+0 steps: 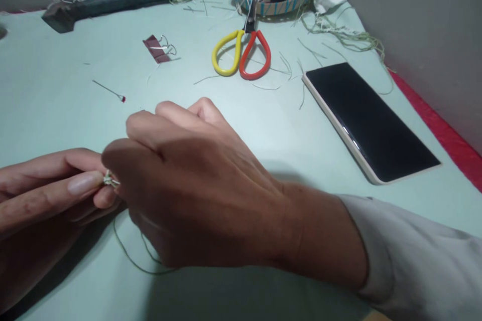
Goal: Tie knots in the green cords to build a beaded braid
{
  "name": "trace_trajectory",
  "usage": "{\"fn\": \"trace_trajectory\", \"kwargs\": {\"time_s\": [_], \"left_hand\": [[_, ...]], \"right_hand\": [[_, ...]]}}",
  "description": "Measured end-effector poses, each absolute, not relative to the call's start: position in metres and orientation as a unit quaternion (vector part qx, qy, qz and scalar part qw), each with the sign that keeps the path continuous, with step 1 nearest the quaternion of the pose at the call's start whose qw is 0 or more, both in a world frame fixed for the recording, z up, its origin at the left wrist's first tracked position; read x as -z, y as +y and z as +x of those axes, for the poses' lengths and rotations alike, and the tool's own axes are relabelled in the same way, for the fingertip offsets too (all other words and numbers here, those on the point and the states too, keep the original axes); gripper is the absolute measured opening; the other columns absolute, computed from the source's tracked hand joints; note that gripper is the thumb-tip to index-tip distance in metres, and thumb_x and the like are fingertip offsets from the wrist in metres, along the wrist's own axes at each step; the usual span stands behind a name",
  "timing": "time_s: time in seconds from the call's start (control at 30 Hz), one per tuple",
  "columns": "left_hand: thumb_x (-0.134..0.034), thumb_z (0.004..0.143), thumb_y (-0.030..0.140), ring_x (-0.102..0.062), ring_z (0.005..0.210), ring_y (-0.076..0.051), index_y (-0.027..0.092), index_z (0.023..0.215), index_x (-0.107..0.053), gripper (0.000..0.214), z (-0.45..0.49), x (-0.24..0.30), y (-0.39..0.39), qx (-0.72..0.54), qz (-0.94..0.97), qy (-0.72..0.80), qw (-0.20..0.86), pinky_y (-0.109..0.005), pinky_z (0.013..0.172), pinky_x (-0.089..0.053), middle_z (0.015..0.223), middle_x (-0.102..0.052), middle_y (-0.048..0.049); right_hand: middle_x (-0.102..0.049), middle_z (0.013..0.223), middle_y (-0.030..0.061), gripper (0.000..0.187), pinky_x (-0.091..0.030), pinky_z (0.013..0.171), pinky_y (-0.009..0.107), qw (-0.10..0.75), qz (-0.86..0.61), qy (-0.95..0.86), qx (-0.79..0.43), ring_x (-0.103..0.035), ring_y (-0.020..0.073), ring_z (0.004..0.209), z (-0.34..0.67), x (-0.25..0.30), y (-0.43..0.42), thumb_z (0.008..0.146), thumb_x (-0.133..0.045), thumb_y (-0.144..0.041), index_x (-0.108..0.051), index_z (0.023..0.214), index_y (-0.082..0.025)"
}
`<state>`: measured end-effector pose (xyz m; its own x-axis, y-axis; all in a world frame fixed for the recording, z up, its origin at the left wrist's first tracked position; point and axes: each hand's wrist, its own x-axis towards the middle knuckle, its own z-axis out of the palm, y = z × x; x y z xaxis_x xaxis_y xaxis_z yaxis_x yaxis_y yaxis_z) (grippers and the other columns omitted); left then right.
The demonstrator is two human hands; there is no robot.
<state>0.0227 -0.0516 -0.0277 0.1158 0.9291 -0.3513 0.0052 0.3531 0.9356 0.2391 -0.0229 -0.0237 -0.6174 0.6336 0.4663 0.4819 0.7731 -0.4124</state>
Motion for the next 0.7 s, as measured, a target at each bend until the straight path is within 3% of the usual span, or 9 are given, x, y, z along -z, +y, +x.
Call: {"fn": "trace_trajectory", "kwargs": {"time_s": [0.23, 0.47, 0.6, 0.7], "left_hand": [[-0.089, 0.075, 0.041, -0.07, 0.066, -0.012, 0.025, 0.083, -0.081, 0.02, 0.0213, 0.0266, -0.0519, -0.379, 0.432, 0.552, 0.604, -0.01, 0.06, -0.061, 0.068, -0.069, -0.0019], [-0.088, 0.077, 0.04, -0.069, 0.064, -0.011, 0.027, 0.083, -0.08, 0.017, 0.024, 0.0302, -0.0564, -0.383, 0.431, 0.557, 0.598, -0.008, 0.058, -0.059, 0.066, -0.068, -0.0004], [-0.087, 0.078, 0.035, -0.068, 0.064, -0.012, 0.025, 0.084, -0.08, 0.013, 0.0211, 0.0303, -0.058, -0.384, 0.437, 0.548, 0.602, -0.011, 0.058, -0.06, 0.066, -0.067, -0.0009], [-0.084, 0.08, 0.029, -0.069, 0.068, -0.018, 0.027, 0.089, -0.08, 0.01, 0.0152, 0.0311, -0.0538, -0.384, 0.41, 0.537, 0.63, -0.021, 0.059, -0.063, 0.067, -0.068, -0.0029]], "right_hand": [[-0.061, 0.079, -0.0018, 0.018, -0.046, 0.071, 0.036, 0.302, -0.329, -0.872, -0.2, -0.053, 0.0148, 0.073, 0.2393, 0.0237, -0.0232, 0.094, -0.053, -0.01, -0.064, 0.082, -0.017], [-0.059, 0.076, -0.0009, 0.021, -0.045, 0.065, 0.037, 0.321, -0.34, -0.866, -0.18, -0.053, 0.0155, 0.07, 0.2389, 0.0178, -0.025, 0.096, -0.051, -0.012, -0.064, 0.08, -0.018], [-0.061, 0.078, -0.0003, 0.022, -0.046, 0.068, 0.038, 0.327, -0.338, -0.866, -0.168, -0.055, 0.0172, 0.072, 0.24, 0.0187, -0.0247, 0.096, -0.049, -0.013, -0.064, 0.083, -0.019], [-0.062, 0.082, 0.0007, 0.018, -0.046, 0.07, 0.039, 0.336, -0.321, -0.869, -0.17, -0.055, 0.0174, 0.073, 0.2408, 0.0205, -0.0232, 0.094, -0.049, -0.011, -0.063, 0.085, -0.018]]}}
